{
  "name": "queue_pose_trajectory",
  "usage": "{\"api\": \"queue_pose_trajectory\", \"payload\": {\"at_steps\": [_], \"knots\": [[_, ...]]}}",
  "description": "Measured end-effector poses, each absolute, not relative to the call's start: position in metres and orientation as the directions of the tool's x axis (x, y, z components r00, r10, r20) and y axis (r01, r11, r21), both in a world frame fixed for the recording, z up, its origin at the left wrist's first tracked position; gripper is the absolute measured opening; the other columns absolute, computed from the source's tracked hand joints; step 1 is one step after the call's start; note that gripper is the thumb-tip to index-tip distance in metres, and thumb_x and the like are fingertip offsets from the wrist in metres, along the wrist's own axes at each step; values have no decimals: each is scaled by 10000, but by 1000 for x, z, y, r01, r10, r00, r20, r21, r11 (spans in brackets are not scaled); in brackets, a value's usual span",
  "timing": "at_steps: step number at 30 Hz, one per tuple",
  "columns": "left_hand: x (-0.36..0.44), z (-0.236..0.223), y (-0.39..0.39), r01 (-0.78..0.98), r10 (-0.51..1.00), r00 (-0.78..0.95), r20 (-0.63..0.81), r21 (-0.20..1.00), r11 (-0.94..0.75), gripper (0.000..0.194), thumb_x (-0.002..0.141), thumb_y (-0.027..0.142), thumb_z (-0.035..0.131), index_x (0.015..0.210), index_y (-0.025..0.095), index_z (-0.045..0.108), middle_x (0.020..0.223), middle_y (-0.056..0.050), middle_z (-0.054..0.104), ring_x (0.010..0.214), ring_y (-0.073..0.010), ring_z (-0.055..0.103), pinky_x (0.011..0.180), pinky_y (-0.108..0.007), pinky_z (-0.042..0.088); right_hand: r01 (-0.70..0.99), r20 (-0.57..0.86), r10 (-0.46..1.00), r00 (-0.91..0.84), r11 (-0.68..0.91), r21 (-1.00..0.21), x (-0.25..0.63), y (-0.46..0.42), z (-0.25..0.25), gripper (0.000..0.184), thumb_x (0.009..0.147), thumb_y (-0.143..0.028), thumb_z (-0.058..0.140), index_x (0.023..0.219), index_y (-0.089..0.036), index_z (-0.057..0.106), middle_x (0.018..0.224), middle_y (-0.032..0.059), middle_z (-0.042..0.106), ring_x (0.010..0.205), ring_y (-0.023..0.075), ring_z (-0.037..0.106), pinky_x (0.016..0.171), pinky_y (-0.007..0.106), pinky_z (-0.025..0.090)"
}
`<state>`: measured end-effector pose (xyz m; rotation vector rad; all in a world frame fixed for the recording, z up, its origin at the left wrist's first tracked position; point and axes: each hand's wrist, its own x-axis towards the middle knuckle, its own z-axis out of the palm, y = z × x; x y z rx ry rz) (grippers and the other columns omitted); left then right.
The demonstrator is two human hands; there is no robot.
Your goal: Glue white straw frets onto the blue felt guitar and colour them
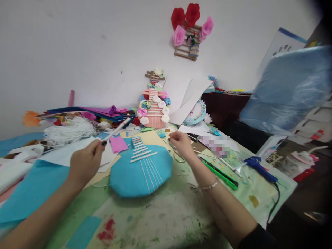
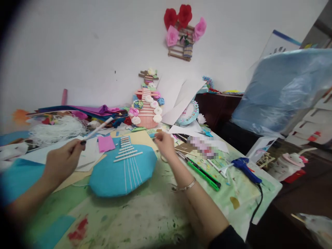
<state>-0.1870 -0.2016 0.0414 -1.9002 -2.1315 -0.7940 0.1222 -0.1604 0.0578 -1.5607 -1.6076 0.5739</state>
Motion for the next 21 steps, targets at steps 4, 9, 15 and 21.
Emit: {"api": "queue_pose_trajectory", "payload": {"at_steps": [4,9,15,21], "knots": [[-215,44,-189,951,886,-287,364,217,219,473,927,441,264,860,176,649,725,-136,660,660,-283,591,561,-326,321,783,202,934,295,-115,-611,173,-122,60,311,931,-317,587,1200,-160,586,1237,97,602,1073,227,617,904,446,532],[-230,28,-179,953,927,-295,230,142,267,466,840,509,428,716,135,676,715,-221,695,682,-360,659,581,-381,422,834,126,897,423,-330,-443,196,-104,29,342,933,-328,583,1231,-161,566,1245,101,592,1062,228,619,887,442,540],[-232,35,-186,974,919,-222,326,121,192,392,881,425,386,931,162,673,817,-211,732,737,-355,677,539,-339,374,821,92,901,425,-341,-457,207,-93,11,348,928,-327,593,1222,-143,570,1231,112,598,1051,227,624,881,430,543],[-209,43,-198,975,885,-108,453,221,6,283,829,441,521,751,226,688,690,-44,734,671,-251,676,553,-299,379,693,247,833,496,-208,-690,229,-107,41,327,931,-335,587,1199,-148,582,1216,105,605,1045,223,623,881,430,538]]}}
